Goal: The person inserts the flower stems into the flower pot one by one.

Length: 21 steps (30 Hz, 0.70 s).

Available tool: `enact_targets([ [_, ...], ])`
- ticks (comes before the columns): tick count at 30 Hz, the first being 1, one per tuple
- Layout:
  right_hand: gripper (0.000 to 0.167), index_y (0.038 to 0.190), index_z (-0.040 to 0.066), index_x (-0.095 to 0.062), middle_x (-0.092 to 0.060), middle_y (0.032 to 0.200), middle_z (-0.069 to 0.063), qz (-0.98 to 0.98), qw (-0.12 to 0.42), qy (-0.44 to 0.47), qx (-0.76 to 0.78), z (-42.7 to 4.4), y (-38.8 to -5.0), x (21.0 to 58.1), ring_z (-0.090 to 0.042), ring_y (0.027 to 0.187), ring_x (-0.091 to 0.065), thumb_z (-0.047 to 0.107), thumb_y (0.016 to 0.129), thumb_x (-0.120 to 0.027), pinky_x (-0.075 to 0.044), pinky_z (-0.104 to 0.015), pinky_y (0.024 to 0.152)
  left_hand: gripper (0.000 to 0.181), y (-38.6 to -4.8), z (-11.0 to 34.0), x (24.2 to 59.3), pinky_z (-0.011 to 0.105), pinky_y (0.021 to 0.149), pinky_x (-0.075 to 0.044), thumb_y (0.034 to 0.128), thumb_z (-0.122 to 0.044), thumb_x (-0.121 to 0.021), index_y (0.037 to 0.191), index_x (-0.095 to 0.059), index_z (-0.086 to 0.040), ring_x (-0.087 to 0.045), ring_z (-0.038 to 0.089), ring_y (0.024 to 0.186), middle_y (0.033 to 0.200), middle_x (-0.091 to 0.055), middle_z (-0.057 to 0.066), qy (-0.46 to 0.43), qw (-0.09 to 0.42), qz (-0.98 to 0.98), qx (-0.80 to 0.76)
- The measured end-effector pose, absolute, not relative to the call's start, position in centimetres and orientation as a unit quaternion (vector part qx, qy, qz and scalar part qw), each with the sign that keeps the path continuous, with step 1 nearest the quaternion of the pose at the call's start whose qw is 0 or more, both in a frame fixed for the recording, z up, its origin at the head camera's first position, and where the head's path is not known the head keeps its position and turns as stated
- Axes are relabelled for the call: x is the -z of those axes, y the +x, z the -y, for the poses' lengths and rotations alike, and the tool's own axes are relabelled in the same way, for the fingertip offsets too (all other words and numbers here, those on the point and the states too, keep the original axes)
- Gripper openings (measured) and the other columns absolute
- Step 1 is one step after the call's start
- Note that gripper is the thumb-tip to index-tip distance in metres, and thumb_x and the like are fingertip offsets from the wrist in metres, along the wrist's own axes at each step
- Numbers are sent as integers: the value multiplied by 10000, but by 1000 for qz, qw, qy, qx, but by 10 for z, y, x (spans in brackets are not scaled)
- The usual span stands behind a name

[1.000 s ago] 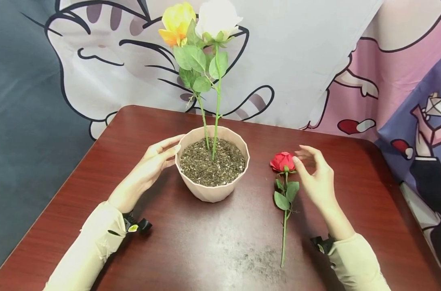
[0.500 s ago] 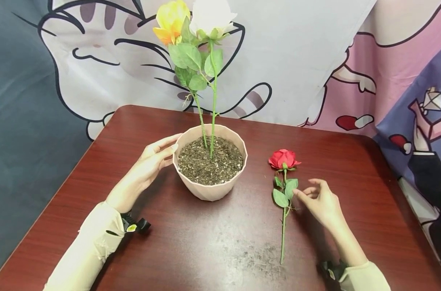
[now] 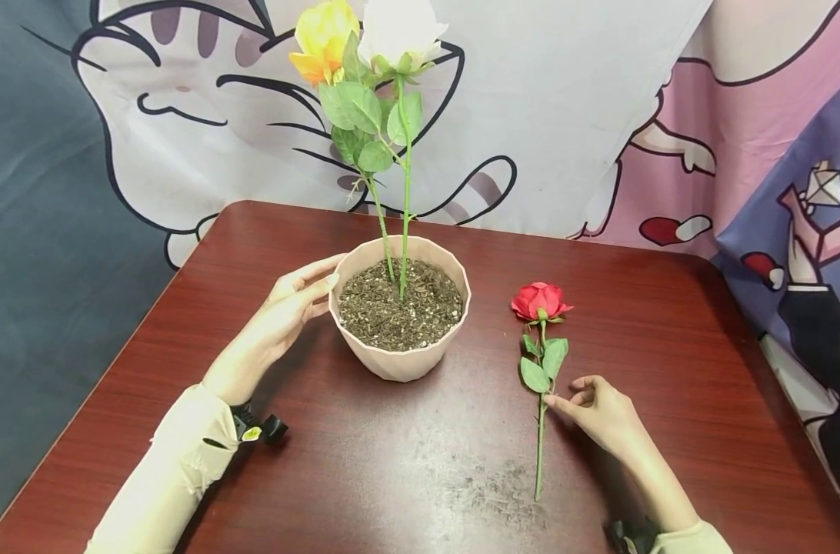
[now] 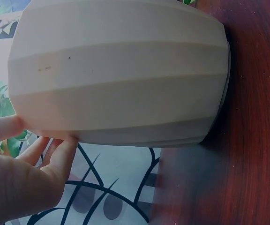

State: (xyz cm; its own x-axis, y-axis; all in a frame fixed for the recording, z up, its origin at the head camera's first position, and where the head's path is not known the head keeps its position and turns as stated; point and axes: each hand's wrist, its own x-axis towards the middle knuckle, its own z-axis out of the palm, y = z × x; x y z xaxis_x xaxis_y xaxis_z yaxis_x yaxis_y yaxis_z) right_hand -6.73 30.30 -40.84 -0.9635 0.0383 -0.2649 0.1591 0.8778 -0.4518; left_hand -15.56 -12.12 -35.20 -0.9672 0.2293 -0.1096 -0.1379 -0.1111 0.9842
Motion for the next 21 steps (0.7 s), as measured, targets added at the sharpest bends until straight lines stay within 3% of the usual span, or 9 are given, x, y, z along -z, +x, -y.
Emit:
enact_targets([
  [5, 509, 935, 39, -621, -684, 801, -12, -962, 148, 34, 228, -299, -66, 409, -146, 765, -599, 518, 779, -690, -445, -313, 635, 452, -155, 121, 352, 270, 901, -447, 955, -149, -522, 1395, -440, -91, -509, 87, 1063, 1349, -483, 114, 35, 123, -655, -745],
  [12, 517, 863, 48, -642, -663, 720, 14, -969, 145, 23, 199, -289, -65, 409, -108, 668, -583, 540, 727, -722, -446, -308, 580, 452, -156, 121, 352, 312, 945, -427, 959, -143, -510, 1400, -430, -85, -501, 94, 1096, 1367, -470, 115, 46, 127, -657, -742],
  [16, 430, 826, 54, -638, -663, 699, 12, -968, 140, 19, 208, -285, -64, 409, -106, 646, -579, 453, 722, -759, -440, -296, 574, 450, -157, 122, 353, 290, 924, -438, 958, -156, -517, 1398, -437, -99, -500, 91, 1096, 1360, -474, 98, 43, 129, -659, -740],
  [21, 268, 865, 6, -624, -680, 708, -19, -946, 169, 38, 276, -287, -63, 409, -119, 605, -597, 238, 784, -732, -464, -277, 540, 450, -157, 123, 354, 316, 938, -423, 957, -171, -523, 1396, -443, -115, -493, 99, 1100, 1358, -470, 77, 39, 131, -658, -740],
])
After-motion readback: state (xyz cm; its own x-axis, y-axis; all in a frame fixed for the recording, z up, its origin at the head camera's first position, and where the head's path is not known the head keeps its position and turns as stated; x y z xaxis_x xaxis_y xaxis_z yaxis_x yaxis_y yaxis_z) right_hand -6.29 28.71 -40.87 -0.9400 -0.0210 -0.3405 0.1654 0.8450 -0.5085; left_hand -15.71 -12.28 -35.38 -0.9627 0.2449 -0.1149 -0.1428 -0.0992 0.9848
